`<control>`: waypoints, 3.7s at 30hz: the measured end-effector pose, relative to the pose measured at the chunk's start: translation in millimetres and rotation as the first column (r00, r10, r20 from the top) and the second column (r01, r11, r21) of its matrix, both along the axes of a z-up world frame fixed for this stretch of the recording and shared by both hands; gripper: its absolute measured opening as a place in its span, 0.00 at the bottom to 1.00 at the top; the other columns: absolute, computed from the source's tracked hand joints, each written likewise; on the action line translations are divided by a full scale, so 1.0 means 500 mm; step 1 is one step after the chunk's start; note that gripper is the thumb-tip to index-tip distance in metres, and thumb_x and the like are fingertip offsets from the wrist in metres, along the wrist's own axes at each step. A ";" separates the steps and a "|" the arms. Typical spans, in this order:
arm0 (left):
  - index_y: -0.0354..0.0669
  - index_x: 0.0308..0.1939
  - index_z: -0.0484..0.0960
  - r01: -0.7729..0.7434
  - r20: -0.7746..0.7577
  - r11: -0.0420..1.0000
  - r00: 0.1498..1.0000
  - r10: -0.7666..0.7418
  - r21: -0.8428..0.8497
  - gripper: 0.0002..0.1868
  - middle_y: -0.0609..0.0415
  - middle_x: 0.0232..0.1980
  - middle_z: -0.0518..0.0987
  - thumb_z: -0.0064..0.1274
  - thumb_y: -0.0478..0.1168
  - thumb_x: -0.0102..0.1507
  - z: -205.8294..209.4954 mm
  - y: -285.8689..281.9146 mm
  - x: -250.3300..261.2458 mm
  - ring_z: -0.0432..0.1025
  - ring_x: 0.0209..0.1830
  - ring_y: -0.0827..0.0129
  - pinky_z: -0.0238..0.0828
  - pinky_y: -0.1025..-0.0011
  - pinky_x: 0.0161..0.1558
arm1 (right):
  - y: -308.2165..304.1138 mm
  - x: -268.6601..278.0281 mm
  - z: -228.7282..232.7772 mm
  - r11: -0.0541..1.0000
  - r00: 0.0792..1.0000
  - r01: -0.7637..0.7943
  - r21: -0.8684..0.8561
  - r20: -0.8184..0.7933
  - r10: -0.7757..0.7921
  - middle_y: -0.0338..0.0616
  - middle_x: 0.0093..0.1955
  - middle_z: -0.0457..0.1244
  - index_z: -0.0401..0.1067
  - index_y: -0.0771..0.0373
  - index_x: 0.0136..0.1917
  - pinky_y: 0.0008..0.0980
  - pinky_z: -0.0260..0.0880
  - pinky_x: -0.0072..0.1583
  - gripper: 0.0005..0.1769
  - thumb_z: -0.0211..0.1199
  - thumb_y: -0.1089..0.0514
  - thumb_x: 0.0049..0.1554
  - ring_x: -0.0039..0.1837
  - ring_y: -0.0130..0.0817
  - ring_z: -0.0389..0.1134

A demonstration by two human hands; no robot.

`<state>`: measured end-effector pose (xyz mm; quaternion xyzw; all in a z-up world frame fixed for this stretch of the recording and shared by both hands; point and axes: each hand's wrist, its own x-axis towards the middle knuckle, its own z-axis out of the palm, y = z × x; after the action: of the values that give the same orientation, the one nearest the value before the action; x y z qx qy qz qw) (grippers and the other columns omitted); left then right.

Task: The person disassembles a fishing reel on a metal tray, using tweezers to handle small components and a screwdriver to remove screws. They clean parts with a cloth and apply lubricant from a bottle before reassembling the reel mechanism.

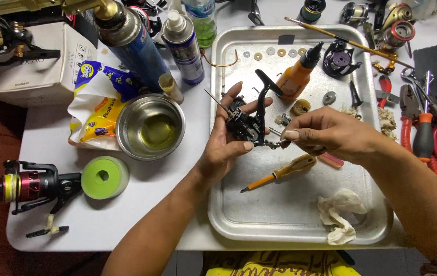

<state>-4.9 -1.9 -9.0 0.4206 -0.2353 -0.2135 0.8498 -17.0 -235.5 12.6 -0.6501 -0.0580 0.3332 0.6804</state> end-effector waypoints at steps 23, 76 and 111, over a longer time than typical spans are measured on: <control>0.56 0.70 0.27 -0.058 0.130 0.997 0.990 0.051 0.052 0.51 0.38 0.71 0.55 0.50 0.29 0.58 -0.003 -0.018 -0.013 0.66 0.58 0.61 0.63 0.65 0.62 | 0.039 0.021 0.050 0.959 0.984 0.006 -0.285 -0.170 -0.057 0.36 0.21 0.44 0.75 0.73 0.40 0.27 0.37 0.28 0.17 0.55 0.54 0.55 0.25 0.26 0.39; 0.58 0.71 0.30 0.127 -0.022 0.989 0.991 -0.129 -0.080 0.51 0.34 0.74 0.49 0.53 0.41 0.56 -0.005 -0.015 -0.011 0.68 0.53 0.60 0.65 0.65 0.57 | 0.068 -0.073 0.085 0.764 0.364 0.445 -0.468 0.874 0.323 0.43 0.32 0.59 0.70 0.66 0.47 0.31 0.62 0.34 0.10 0.62 0.60 0.52 0.31 0.34 0.60; 0.52 0.71 0.31 0.080 0.030 0.996 0.996 -0.078 -0.051 0.52 0.38 0.75 0.47 0.54 0.42 0.55 -0.008 -0.018 -0.012 0.66 0.55 0.64 0.60 0.67 0.62 | 0.086 -0.094 0.072 0.649 0.325 0.557 -0.517 0.856 0.402 0.49 0.33 0.62 0.70 0.71 0.48 0.32 0.65 0.34 0.12 0.60 0.60 0.54 0.32 0.36 0.62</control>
<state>-11.0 -11.1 -13.0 0.3916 -0.2691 -0.2348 0.8480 -63.9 -192.4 48.4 -0.9335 -0.2598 -0.1561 0.1916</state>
